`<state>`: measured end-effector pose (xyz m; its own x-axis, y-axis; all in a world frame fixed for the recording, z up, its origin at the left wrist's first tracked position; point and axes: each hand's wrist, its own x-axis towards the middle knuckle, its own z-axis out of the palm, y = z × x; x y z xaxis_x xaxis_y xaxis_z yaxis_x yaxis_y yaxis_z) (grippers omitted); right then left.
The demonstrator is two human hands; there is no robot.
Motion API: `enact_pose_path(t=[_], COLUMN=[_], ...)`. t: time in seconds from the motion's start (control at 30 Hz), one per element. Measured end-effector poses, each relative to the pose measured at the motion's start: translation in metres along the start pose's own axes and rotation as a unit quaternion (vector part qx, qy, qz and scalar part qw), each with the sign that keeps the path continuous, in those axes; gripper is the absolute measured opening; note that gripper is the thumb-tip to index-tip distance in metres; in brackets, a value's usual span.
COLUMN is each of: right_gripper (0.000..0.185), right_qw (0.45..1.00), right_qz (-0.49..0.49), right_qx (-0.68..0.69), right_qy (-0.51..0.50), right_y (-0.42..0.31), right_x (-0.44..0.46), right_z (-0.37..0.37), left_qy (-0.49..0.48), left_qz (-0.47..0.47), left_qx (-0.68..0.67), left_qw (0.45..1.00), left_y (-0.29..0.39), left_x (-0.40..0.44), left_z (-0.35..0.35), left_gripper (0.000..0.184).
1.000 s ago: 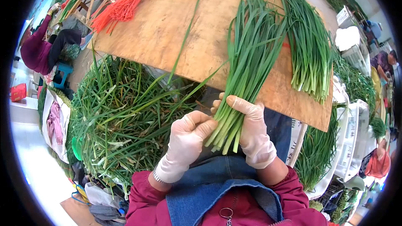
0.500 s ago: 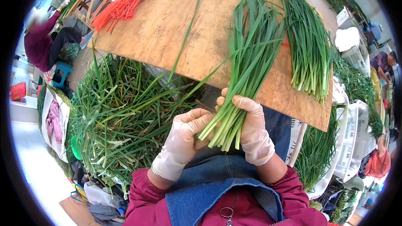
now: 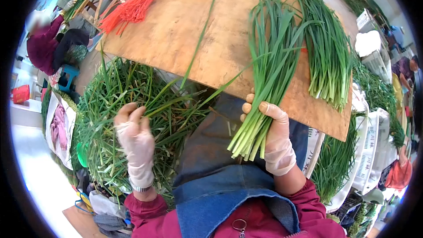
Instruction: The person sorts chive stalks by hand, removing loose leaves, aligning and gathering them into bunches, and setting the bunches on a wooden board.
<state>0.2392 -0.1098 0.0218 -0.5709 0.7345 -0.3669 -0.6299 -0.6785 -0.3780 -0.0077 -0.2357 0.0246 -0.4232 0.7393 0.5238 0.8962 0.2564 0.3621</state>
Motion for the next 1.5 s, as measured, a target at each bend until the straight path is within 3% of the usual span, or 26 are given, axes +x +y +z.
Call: enact_pose_path(t=[0.07,0.1,0.17,0.2,0.27,0.33,0.37,0.47,0.53,0.6,0.67,0.77,0.87,0.9,0.97,1.0,1.07,1.13,1.2,1.27,1.37,1.5], right_gripper=[0.038,0.039,0.040,0.040,0.040,0.040,0.040,0.028,0.032,0.032,0.029,0.025,0.027,0.028,0.032,0.033,0.036,0.038,0.038,0.035,0.033,0.034], right_qw=[1.000,1.000,1.000,1.000,1.000,0.999,0.999,0.998,0.993,0.990,0.986,0.986,0.986,0.985,0.981,0.979,0.978,0.967,0.973,0.979,0.979,0.974], right_qz=[0.015,0.009,-0.004,-0.010,-0.015,-0.009,-0.001,-0.003,-0.019,-0.035,-0.034,0.006,0.021,0.034,0.016,-0.001,-0.030,-0.051,-0.080,0.004,0.061,0.046], right_qx=[0.006,0.004,-0.005,-0.010,-0.022,-0.029,-0.046,-0.063,-0.113,-0.138,-0.162,-0.162,-0.145,-0.141,-0.159,-0.174,-0.182,-0.229,-0.200,-0.185,-0.187,-0.212], right_qy=[-0.003,-0.002,0.001,0.003,0.011,0.015,0.020,0.028,0.027,0.013,0.022,0.035,0.080,0.092,0.107,0.110,0.095,0.096,0.087,0.088,0.056,0.062], right_y=[-0.002,-0.002,-0.001,-0.002,-0.003,-0.004,-0.006,-0.007,-0.009,-0.013,-0.014,-0.008,0.016,0.025,0.043,0.050,0.055,0.054,0.068,0.073,0.077,0.065], right_x=[-0.002,-0.003,-0.003,-0.004,-0.006,-0.007,-0.008,-0.013,-0.017,-0.020,-0.020,-0.016,-0.009,-0.007,-0.005,-0.006,-0.010,-0.019,-0.024,-0.025,-0.018,-0.021], right_z=[0.000,0.000,-0.001,-0.001,0.001,0.002,0.006,0.025,0.032,0.037,0.040,0.036,0.029,0.027,0.022,0.020,0.022,0.031,0.026,0.020,-0.008,-0.006], left_qy=[-0.039,-0.026,-0.018,-0.052,-0.129,-0.242,-0.193,0.000,0.092,0.136,0.049,0.002,0.000,-0.099,-0.274,-0.348,-0.402,-0.435,-0.378,-0.367,-0.429,-0.390], left_qz=[-0.021,0.001,0.001,0.012,0.011,-0.051,-0.051,0.117,0.100,-0.102,-0.294,-0.206,-0.058,-0.130,-0.246,-0.289,-0.240,-0.252,-0.243,-0.268,-0.344,-0.351], left_qx=[-0.079,-0.051,0.014,-0.021,0.039,0.012,-0.011,0.012,0.098,-0.017,0.247,0.467,0.165,0.007,-0.261,-0.364,-0.350,-0.450,-0.499,-0.514,-0.539,-0.611], left_qw=[0.996,0.998,1.000,0.998,0.991,0.969,0.980,0.993,0.986,0.985,0.922,0.860,0.985,0.987,0.892,0.814,0.812,0.738,0.741,0.727,0.638,0.592], left_y=[0.019,0.025,0.044,0.052,0.063,0.074,0.069,0.035,0.008,-0.014,-0.067,-0.074,-0.033,-0.006,0.041,0.057,0.067,0.089,0.099,0.103,0.093,0.095], left_x=[0.002,0.005,0.018,0.026,0.027,0.031,0.025,0.017,0.020,0.017,0.007,-0.006,-0.009,-0.002,0.018,0.024,0.021,0.032,0.023,0.020,0.020,0.019], left_z=[0.018,0.029,0.051,0.059,0.081,0.090,0.102,0.101,0.053,0.001,-0.038,-0.054,-0.032,-0.025,-0.006,0.003,0.034,0.031,0.044,0.049,0.057,0.062], left_gripper=[0.029,0.035,0.067,0.080,0.086,0.085,0.067,0.051,0.031,0.025,0.029,0.047,0.053,0.053,0.053,0.053,0.056,0.059,0.052,0.048,0.039,0.037])
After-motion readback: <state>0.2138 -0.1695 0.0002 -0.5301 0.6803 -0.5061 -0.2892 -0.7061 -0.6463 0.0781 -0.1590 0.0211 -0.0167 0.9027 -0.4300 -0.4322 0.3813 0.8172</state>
